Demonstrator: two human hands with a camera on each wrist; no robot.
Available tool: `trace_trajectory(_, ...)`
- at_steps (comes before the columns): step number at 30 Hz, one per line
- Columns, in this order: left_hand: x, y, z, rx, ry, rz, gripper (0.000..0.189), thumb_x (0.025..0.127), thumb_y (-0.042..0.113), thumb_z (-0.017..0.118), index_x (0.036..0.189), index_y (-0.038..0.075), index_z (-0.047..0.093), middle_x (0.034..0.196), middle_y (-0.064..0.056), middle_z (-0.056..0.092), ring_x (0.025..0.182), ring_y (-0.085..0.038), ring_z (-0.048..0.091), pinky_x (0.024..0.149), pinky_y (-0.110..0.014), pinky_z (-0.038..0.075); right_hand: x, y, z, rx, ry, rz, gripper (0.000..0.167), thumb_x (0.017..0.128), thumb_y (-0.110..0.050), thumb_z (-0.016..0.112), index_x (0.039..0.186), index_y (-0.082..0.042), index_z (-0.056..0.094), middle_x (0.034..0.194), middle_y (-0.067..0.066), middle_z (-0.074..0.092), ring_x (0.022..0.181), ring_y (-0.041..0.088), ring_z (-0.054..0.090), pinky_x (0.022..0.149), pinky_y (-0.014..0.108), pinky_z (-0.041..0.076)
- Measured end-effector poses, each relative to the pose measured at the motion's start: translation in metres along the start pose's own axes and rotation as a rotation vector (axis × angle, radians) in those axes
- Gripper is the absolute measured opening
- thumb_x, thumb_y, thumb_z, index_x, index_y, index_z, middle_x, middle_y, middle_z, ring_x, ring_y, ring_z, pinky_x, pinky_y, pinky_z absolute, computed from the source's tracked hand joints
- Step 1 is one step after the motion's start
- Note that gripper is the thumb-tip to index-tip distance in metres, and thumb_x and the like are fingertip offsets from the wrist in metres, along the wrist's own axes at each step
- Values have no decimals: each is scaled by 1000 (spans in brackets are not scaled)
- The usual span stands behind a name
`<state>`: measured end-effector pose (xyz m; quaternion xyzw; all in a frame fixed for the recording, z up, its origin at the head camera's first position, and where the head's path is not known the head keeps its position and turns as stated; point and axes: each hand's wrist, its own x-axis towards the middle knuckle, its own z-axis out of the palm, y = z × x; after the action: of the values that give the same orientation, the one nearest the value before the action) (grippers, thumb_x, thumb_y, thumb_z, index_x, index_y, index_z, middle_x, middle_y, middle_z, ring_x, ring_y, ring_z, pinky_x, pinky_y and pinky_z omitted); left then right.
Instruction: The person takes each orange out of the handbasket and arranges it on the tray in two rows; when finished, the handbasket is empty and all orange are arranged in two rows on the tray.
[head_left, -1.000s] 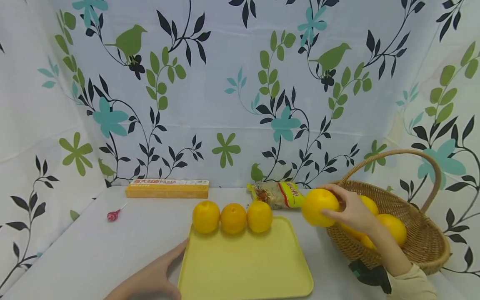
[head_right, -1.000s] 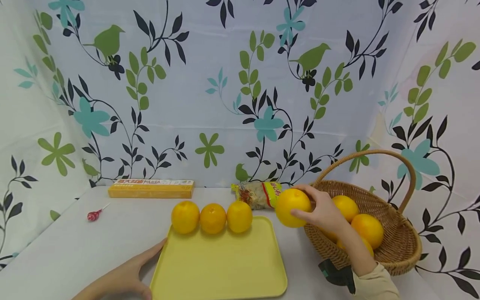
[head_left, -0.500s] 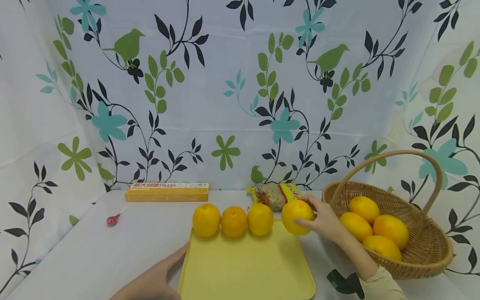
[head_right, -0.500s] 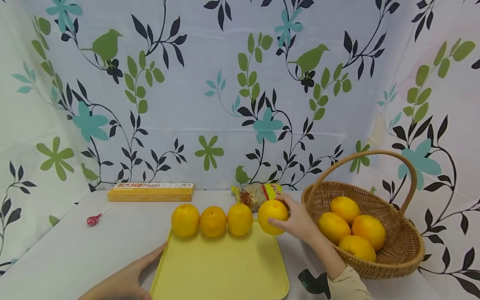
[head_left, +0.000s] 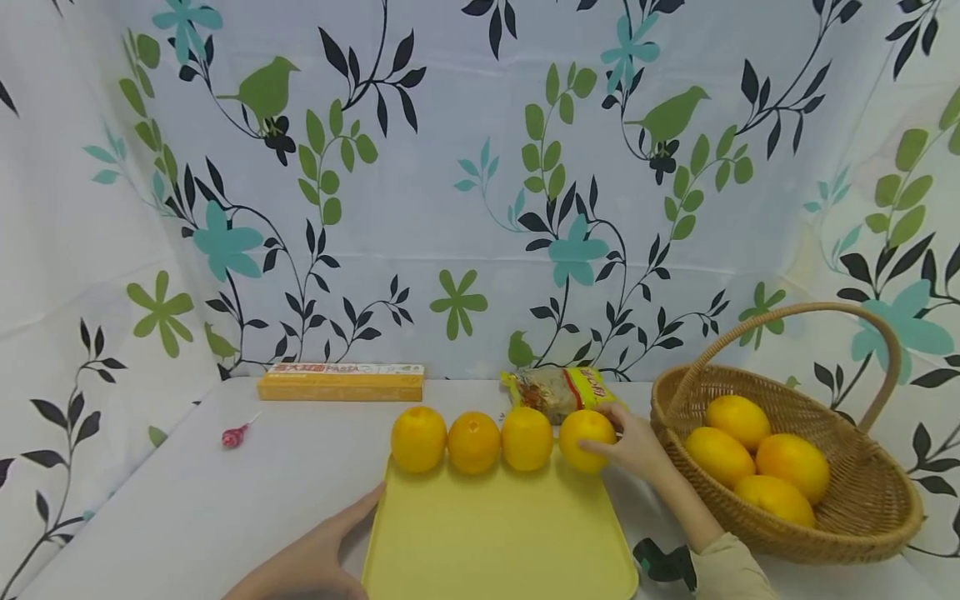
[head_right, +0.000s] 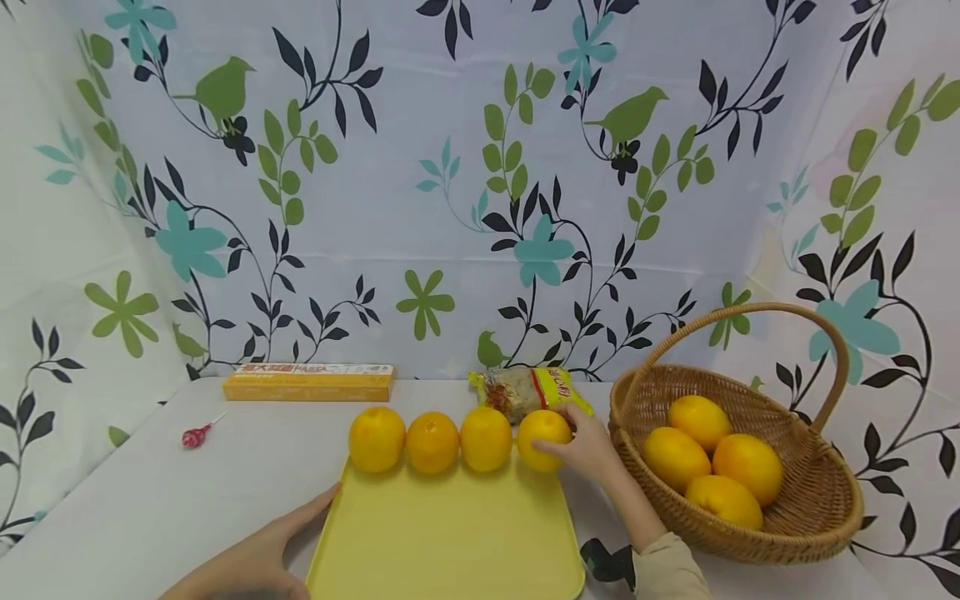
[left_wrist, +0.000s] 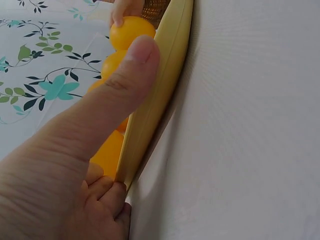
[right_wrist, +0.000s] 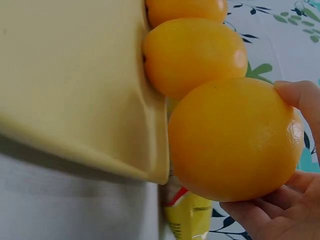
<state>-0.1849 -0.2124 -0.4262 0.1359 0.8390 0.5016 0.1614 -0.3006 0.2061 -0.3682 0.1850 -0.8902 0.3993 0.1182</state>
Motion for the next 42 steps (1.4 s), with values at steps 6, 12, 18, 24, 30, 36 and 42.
trace_trajectory(6, 2, 0, 4, -10, 2, -5, 110, 60, 29, 82, 144, 32, 11, 147, -5, 18, 128, -35, 20, 95, -66, 11, -3, 9, 5, 18, 6, 22, 61, 70, -31, 76, 115, 3, 52, 110, 17, 57, 99, 33, 55, 82, 43, 47)
trace_trajectory(12, 2, 1, -1, 81, 16, 26, 114, 57, 33, 83, 144, 30, 10, 147, -6, 17, 129, -34, 18, 95, -66, 8, -3, 11, 10, 29, 5, 2, 64, 71, -31, 75, 119, 1, 51, 112, 17, 56, 99, 32, 55, 82, 41, 48)
trace_trajectory(18, 2, 3, -2, 133, 13, 49, 114, 57, 35, 82, 145, 27, 10, 147, -5, 17, 128, -32, 21, 96, -65, 11, -3, 13, 14, 113, -14, -11, 61, 72, -26, 75, 122, 0, 50, 114, 16, 55, 97, 33, 55, 78, 40, 49)
trace_trajectory(24, 4, 2, -4, 160, 14, 57, 114, 57, 35, 82, 145, 16, 12, 146, -11, 16, 129, -35, 17, 97, -62, 14, -3, 15, 15, 187, -51, 17, 63, 75, -23, 73, 126, 2, 45, 119, 19, 50, 100, 33, 54, 80, 39, 49)
trace_trajectory(30, 6, -1, -6, 200, 7, 134, 115, 57, 34, 83, 145, 13, 11, 146, -11, 16, 130, -33, 15, 100, -56, 14, -1, 17, 13, 191, -149, 52, 80, 69, -20, 78, 133, -1, 35, 125, 23, 42, 106, 38, 47, 83, 42, 47)
trace_trajectory(36, 5, -1, -5, 199, 12, 113, 115, 57, 35, 82, 145, 12, 11, 146, -12, 16, 129, -35, 16, 99, -58, 14, -4, 19, 18, 240, -164, 81, 83, 68, -17, 79, 134, -1, 32, 128, 23, 39, 110, 41, 45, 86, 44, 45)
trace_trajectory(42, 4, -1, -4, 167, 4, 84, 114, 59, 34, 82, 145, 15, 10, 147, -11, 15, 129, -35, 17, 98, -61, 14, -5, 20, 19, 270, -178, 88, 83, 69, -18, 78, 135, -2, 30, 129, 22, 38, 112, 40, 44, 88, 45, 43)
